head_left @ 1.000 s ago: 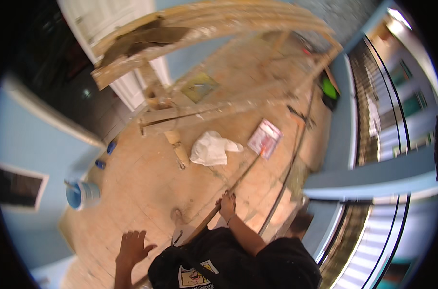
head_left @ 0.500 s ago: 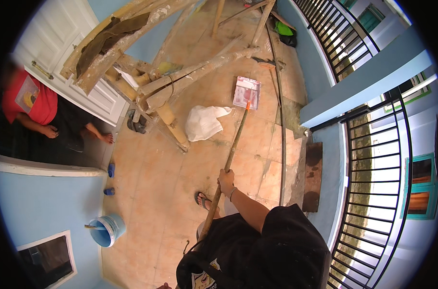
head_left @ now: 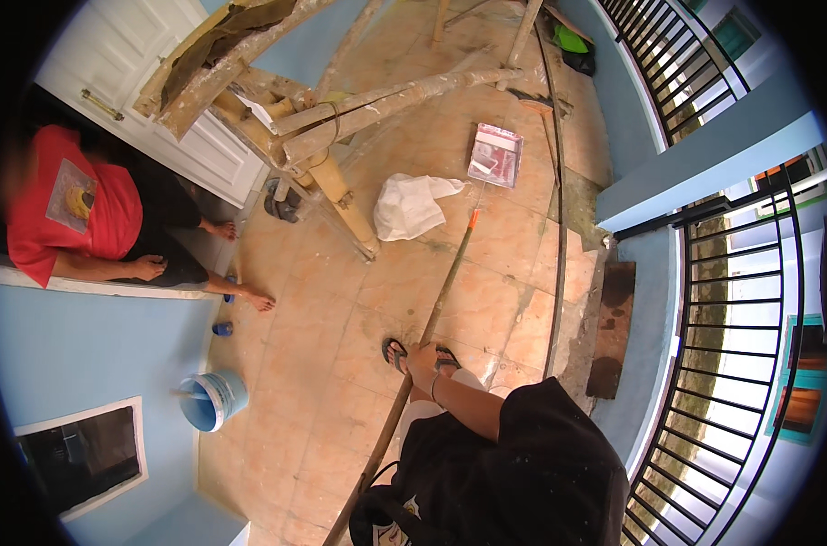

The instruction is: The person uses a long bamboo pole with a roller to paint the ceiling of a balcony. They repeatedly dip the roller into a paint container and apply paint in long strokes across the ceiling surface.

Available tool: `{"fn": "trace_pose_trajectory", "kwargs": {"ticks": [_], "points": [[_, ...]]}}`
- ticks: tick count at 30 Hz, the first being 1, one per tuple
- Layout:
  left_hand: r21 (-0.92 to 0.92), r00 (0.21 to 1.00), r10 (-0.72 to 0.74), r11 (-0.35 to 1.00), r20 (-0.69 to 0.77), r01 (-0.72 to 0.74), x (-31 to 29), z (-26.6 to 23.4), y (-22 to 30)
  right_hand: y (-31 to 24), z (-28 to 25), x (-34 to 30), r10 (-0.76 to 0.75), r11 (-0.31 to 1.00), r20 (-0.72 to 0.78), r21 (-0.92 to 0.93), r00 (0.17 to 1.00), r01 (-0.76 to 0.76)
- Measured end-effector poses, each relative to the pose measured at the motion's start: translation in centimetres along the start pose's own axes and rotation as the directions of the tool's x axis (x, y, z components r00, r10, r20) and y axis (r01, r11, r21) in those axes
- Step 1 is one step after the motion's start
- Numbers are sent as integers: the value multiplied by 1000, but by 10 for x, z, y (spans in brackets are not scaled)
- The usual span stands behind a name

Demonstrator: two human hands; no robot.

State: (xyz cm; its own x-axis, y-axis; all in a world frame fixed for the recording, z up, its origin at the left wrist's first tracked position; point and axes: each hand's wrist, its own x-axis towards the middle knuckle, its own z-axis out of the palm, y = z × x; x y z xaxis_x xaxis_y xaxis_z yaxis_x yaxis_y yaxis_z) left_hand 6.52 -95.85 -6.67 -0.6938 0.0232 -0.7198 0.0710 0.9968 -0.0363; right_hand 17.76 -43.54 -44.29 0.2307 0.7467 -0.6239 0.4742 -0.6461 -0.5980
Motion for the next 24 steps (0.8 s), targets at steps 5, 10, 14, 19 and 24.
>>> {"fn": "trace_pose_trajectory", "kwargs": {"ticks": [5,10,14,19,24], "points": [[7,1000,13,1000,-10,-13,-9,13,7,-3,-19,4,117,938,157,307,981,-161],[-26,954,277,959,-111,-282,31,97,52,-33,-36,98,185,961,119,184,976,-204],[-123,943,314,937,-112,-326,9,113,42,-27,-58,110,174,967,124,165,977,-194],[-46,969,245,968,-35,-247,-39,93,3,54,-34,80,251,964,141,57,958,-261],[46,894,431,902,-126,-429,-47,116,15,51,-53,79,204,971,167,92,965,-222]]}}
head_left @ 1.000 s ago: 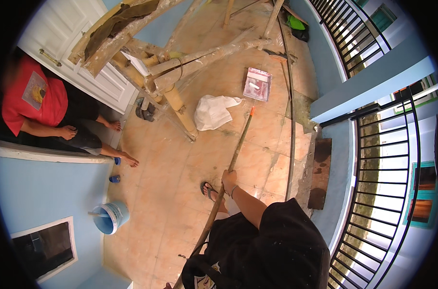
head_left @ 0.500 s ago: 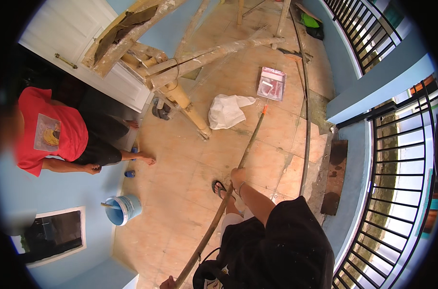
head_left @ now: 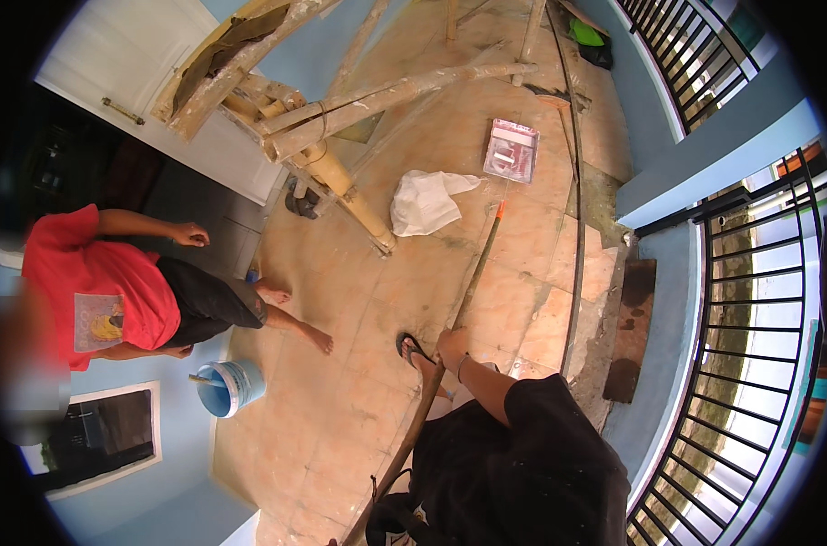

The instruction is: The person uses a long bamboo pole with a roller to paint the ceiling of a balcony. They repeatedly dip the roller into a paint container and apply paint in long strokes across the ceiling surface.

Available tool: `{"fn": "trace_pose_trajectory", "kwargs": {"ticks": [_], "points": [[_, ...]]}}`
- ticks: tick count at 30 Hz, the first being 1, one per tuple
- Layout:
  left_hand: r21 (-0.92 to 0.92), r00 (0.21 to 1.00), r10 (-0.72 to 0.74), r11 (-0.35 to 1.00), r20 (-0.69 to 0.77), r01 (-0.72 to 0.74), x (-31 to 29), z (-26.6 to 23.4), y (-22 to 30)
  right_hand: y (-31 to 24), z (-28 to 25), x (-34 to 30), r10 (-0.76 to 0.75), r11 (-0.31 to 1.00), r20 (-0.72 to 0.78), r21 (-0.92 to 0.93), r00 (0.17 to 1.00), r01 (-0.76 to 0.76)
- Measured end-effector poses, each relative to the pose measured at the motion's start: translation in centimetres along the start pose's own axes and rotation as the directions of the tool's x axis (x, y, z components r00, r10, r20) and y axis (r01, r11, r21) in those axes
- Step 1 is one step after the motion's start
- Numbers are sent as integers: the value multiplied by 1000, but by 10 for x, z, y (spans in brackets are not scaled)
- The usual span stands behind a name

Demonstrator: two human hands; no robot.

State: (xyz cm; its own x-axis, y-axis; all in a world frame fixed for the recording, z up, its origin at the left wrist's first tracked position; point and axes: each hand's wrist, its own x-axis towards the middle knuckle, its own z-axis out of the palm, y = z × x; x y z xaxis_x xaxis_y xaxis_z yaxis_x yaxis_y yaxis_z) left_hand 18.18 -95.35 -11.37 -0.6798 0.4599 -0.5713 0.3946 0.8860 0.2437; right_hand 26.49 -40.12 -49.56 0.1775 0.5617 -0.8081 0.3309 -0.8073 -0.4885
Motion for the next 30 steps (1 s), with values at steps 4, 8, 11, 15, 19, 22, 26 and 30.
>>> {"fn": "trace_pose_trajectory", "kwargs": {"ticks": [4,8,11,15,19,22,26,30], "points": [[-108,967,-195,971,167,214,37,32,26,-64,-26,5,-89,991,-68,-107,994,82],[-146,965,-260,954,44,263,6,26,23,-54,-28,-24,-35,998,-48,-62,998,32],[-61,889,-445,890,106,453,-23,21,5,-25,-35,-49,129,946,194,270,973,-179],[-46,920,-393,919,-8,392,-34,36,-14,-23,-60,-62,197,852,398,383,896,-358],[-104,942,-313,948,-117,302,-13,74,-37,-48,-98,-74,209,786,274,525,939,-328],[-21,946,53,998,-319,-63,41,126,-46,-85,-132,-81,36,820,195,555,980,-141],[-229,959,42,967,-279,-109,115,161,-13,-172,-177,-98,-226,751,52,645,973,140],[-469,941,191,828,-280,-308,219,137,86,-312,-218,-146,-525,609,-84,658,847,443]]}}
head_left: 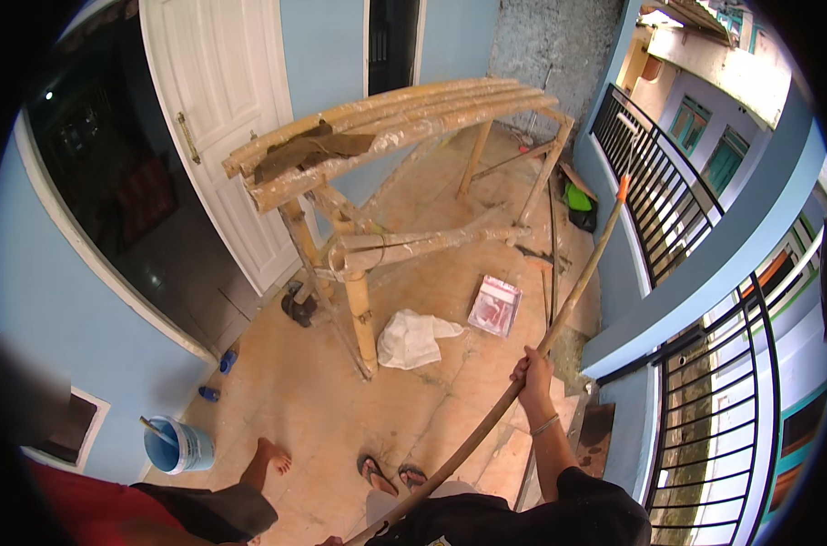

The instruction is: The person uses a long bamboo pole with a roller to paint the ceiling of a balcony. They repeatedly dip the roller into a paint container and apply paint in long strokes across the ceiling surface.

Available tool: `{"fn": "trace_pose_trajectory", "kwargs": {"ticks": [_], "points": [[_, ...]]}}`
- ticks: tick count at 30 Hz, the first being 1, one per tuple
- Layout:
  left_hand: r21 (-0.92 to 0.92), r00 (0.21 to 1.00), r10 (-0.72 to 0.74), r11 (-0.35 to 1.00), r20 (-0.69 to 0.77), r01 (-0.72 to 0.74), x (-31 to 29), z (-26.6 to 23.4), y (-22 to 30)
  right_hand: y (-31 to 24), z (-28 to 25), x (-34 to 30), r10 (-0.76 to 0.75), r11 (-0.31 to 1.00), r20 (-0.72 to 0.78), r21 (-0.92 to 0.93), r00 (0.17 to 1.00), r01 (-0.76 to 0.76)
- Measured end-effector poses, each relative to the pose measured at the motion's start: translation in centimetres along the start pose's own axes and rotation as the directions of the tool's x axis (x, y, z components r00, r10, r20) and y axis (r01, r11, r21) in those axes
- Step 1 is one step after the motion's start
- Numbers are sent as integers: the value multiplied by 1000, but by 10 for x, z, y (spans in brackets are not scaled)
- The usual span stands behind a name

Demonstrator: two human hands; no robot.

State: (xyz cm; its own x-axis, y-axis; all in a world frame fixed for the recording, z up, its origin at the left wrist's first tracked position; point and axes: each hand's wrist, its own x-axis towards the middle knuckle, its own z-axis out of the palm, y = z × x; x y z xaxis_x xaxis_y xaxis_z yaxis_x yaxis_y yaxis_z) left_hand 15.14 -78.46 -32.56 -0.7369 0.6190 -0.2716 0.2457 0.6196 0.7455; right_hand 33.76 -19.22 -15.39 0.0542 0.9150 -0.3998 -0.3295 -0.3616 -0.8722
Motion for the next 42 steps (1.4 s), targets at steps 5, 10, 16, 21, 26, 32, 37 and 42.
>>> {"fn": "trace_pose_trajectory", "kwargs": {"ticks": [5,10,16,21,26,32,37,42], "points": [[-69,926,336,942,174,-329,130,2,135,-155,130,11,-543,840,458,283,704,464],[-308,864,486,848,130,-431,235,-43,286,-108,204,-52,-548,760,664,139,510,635],[-770,729,648,575,222,-277,301,-99,352,77,203,-193,-19,950,927,-100,375,295],[-824,550,798,471,246,-315,360,-155,386,152,285,-266,-133,961,476,-151,869,230],[-917,324,873,396,365,-35,410,-184,504,200,342,-287,-217,927,98,-292,971,237],[-895,380,909,303,169,-328,436,-218,583,166,371,-285,-541,797,153,-223,827,562],[-896,353,919,298,176,-330,476,-236,653,118,420,-281,-611,745,165,-212,774,633],[-920,260,947,263,188,-291,542,-258,724,65,496,-253,-422,868,205,-190,883,459]]}}
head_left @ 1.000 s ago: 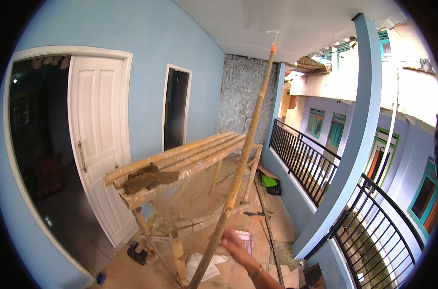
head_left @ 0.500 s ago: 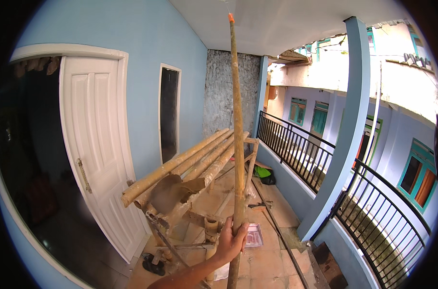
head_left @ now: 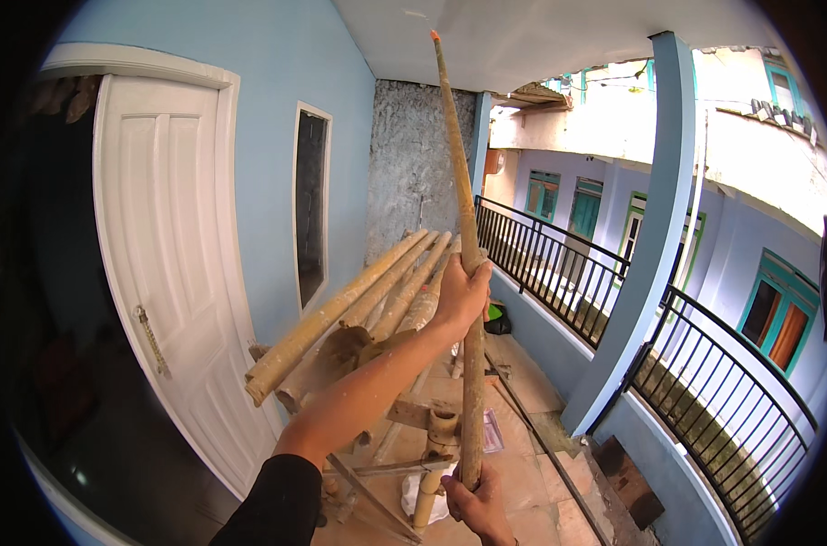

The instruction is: The person uses a long bamboo pole with a roller to paint the ceiling of a balcony. They repeatedly dip the roller into a paint container and apply paint in long strokes across the ceiling surface.

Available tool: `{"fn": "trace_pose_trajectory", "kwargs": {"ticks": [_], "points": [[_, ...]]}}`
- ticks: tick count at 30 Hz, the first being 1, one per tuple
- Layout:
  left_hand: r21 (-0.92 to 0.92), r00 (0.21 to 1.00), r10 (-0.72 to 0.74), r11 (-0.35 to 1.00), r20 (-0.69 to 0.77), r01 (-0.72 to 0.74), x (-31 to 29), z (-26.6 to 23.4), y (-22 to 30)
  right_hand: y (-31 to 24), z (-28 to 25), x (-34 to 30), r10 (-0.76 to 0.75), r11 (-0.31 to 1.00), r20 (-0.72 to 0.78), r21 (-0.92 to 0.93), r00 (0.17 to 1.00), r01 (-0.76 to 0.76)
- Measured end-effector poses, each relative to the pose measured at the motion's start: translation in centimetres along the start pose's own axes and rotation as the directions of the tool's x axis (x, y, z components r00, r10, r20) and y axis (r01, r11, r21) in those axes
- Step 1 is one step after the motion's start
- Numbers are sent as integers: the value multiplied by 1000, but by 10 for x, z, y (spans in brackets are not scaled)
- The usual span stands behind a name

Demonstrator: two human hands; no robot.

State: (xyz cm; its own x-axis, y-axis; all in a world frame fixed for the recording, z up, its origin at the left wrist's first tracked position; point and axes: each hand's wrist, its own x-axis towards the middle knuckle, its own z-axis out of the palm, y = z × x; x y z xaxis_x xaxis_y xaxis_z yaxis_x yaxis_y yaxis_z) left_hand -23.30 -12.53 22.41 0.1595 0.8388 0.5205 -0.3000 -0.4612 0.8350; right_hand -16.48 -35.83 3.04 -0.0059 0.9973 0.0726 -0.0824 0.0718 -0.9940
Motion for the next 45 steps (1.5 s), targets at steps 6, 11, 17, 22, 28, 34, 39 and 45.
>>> {"fn": "trace_pose_trajectory", "kwargs": {"ticks": [6,11,17,22,28,34,39,45], "points": [[-164,987,-74,982,144,98,45,-66,23,-64,79,89,-147,975,-115,148,982,164],[-166,976,-29,984,217,66,56,-87,32,-124,103,147,-194,970,-91,134,977,205],[-119,985,34,993,172,-14,137,-89,76,-187,116,213,-331,930,-67,145,941,337],[-188,979,65,982,192,-29,164,-101,87,-209,129,236,-371,917,-55,134,927,375],[-224,969,113,973,220,-63,241,-116,69,-223,132,299,-417,905,-63,62,907,421],[-188,979,86,981,184,-51,330,-141,58,-249,142,393,-397,911,-99,74,912,405],[-184,970,115,980,215,-75,319,-150,34,-222,139,395,-383,917,-86,87,920,390],[-230,952,118,972,284,-52,218,-134,27,-168,131,302,-347,927,-138,101,928,362]]}}
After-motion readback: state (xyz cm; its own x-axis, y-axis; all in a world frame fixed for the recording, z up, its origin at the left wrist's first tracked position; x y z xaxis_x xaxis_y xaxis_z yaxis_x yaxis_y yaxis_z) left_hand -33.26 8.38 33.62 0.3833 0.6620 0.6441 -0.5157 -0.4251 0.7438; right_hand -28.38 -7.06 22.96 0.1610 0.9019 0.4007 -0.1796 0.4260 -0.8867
